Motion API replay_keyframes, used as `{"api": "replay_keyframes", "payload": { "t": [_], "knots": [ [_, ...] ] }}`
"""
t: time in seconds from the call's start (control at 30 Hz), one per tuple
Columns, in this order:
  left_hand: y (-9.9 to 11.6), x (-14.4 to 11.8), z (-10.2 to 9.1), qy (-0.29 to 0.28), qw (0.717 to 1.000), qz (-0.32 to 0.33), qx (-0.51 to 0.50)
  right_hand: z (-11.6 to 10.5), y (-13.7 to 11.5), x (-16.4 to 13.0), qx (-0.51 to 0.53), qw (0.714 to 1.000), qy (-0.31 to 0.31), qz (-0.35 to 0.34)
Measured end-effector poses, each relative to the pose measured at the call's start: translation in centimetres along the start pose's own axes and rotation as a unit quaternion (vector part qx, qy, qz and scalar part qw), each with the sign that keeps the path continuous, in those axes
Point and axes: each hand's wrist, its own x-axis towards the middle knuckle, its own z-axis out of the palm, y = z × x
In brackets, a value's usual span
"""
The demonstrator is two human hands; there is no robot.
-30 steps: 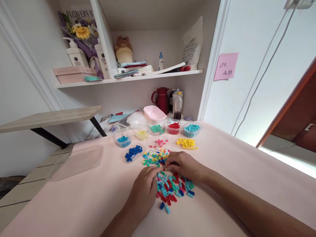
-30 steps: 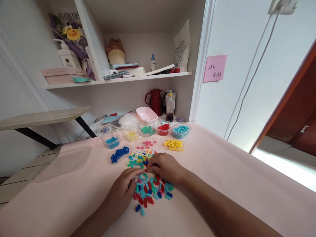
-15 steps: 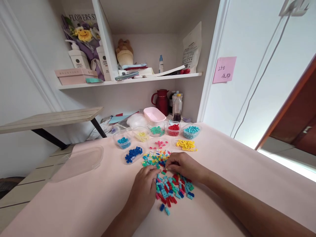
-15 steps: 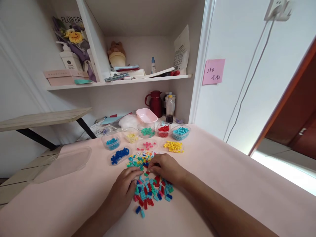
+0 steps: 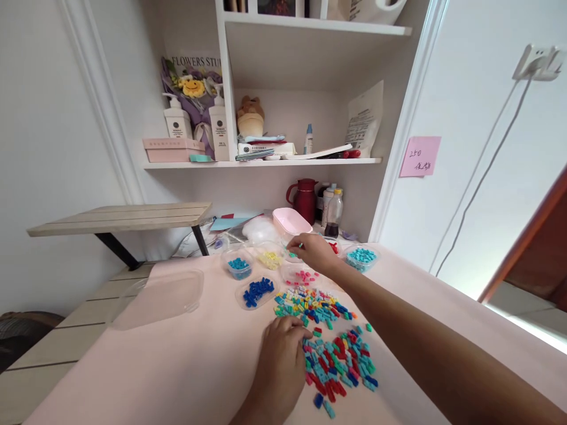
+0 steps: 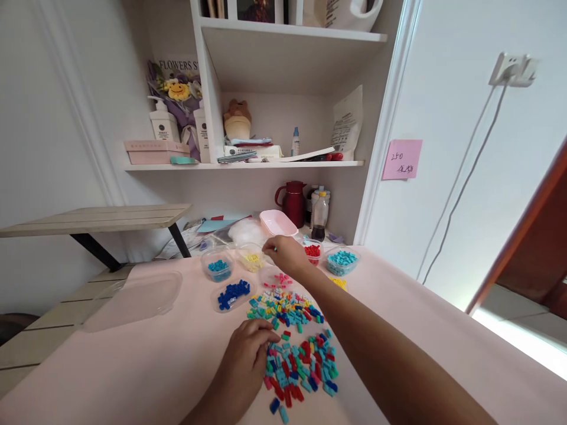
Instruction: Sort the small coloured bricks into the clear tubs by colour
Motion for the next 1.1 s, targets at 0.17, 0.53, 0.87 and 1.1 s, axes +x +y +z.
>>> {"api": "replay_keyframes", "payload": {
  "t": [0.17, 0.53, 0.87, 1.1],
  "knots": [
    [-0.3, 0.2, 0.0, 0.021, 0.998, -0.015, -0.06, 1.5, -0.5, 1.9, -0.002, 1.0, 0.025, 0.006],
    [-0.1, 0.6, -0.5, 0.026, 0.996, -0.044, -0.075, -1.4, 3.2, -11.6, 0.015, 1.0, -0.005, 0.025],
    [-1.0, 0.2, 0.5, -0.028, 0.994, 0.004, 0.103, 1.9, 4.6, -14.1, -0.057, 0.996, -0.023, -0.069],
    [0.3, 0.5, -0.3, -0.039, 0.998, 0.01, 0.052, 1.1, 3.8, -14.6, 0.052, 0.996, -0.044, -0.061]
  ]
}}
